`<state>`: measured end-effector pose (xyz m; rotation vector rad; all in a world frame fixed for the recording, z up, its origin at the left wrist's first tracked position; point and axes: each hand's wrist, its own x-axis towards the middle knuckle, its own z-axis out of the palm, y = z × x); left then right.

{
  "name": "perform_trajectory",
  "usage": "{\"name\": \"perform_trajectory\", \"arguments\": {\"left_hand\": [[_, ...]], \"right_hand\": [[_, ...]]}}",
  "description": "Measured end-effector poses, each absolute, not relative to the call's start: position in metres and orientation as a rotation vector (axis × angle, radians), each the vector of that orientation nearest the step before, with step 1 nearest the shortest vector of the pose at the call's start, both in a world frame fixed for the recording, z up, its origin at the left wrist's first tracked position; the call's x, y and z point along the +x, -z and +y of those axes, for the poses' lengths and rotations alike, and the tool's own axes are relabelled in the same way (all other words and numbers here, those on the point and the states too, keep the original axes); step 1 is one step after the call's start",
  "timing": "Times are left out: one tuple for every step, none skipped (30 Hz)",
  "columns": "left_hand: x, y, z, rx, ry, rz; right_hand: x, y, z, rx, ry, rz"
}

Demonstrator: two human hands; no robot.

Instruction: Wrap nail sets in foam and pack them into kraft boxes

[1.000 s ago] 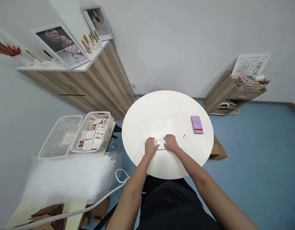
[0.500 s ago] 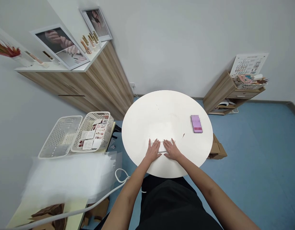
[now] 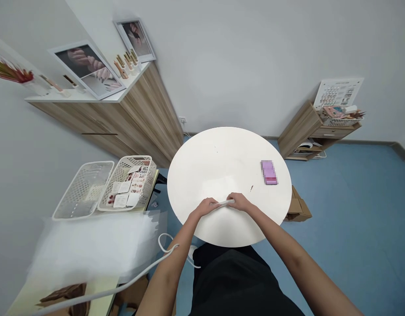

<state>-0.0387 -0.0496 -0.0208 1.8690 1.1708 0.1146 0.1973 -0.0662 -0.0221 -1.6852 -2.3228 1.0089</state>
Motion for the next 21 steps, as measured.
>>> {"name": "perform_trajectory", "arguments": {"left_hand": [[-0.037, 0.02, -0.046, 1.808, -0.139, 1.228], [-0.035, 0.02, -0.043, 1.781, -0.167, 1.305], [-0.033, 0.021, -0.041, 1.793, -0.196, 1.391], [-0.03, 0.024, -0.04, 1.831, -0.22, 1.473], [-0.027, 0.027, -0.04, 1.878, -0.234, 1.541], [-0.024, 0.03, -0.041, 1.92, -0.24, 1.587], [-0.021, 0.034, -0.043, 1.965, -0.239, 1.617], [-0.018, 0.037, -0.045, 2.019, -0.24, 1.64], [-0.016, 0.041, -0.048, 2.086, -0.244, 1.662], [-0.014, 0.043, -0.052, 2.171, -0.25, 1.675], [-0.012, 0.046, -0.056, 2.28, -0.253, 1.666], [-0.011, 0.048, -0.06, 2.397, -0.249, 1.628], [-0.009, 0.051, -0.065, 2.501, -0.235, 1.562], [-0.008, 0.053, -0.07, 2.571, -0.214, 1.483], [-0.008, 0.055, -0.075, 2.614, -0.191, 1.413], [-0.006, 0.058, -0.081, 2.634, -0.17, 1.37], [-0.005, 0.06, -0.086, 2.636, -0.157, 1.359], [-0.003, 0.062, -0.093, 2.63, -0.151, 1.371], [-0.002, 0.064, -0.099, 2.623, -0.149, 1.39], [0.001, 0.066, -0.105, 2.619, -0.151, 1.408], [0.003, 0.067, -0.11, 2.618, -0.153, 1.419]], "right_hand": [[0.197, 0.024, -0.061, -1.724, -0.997, -2.274], [0.195, 0.026, -0.056, -1.763, -0.961, -2.241], [0.193, 0.03, -0.052, -1.801, -0.91, -2.22], [0.19, 0.033, -0.049, -1.837, -0.858, -2.204], [0.187, 0.038, -0.046, -1.874, -0.812, -2.187], [0.184, 0.042, -0.044, -1.91, -0.777, -2.171], [0.182, 0.047, -0.043, -1.945, -0.748, -2.159], [0.18, 0.051, -0.042, -1.977, -0.72, -2.154], [0.179, 0.055, -0.042, -2.002, -0.689, -2.154], [0.178, 0.059, -0.042, -2.017, -0.653, -2.156], [0.179, 0.062, -0.043, -2.022, -0.612, -2.152], [0.18, 0.066, -0.045, -2.022, -0.57, -2.136], [0.181, 0.068, -0.047, -2.024, -0.528, -2.102], [0.184, 0.071, -0.051, -2.034, -0.491, -2.05], [0.187, 0.073, -0.055, -2.057, -0.46, -1.985], [0.19, 0.074, -0.06, -2.093, -0.439, -1.915], [0.193, 0.075, -0.066, -2.14, -0.429, -1.846], [0.197, 0.076, -0.073, -2.19, -0.43, -1.785], [0.2, 0.077, -0.081, -2.236, -0.438, -1.738], [0.203, 0.078, -0.088, -2.274, -0.451, -1.703], [0.205, 0.078, -0.096, -2.301, -0.468, -1.668]]}}
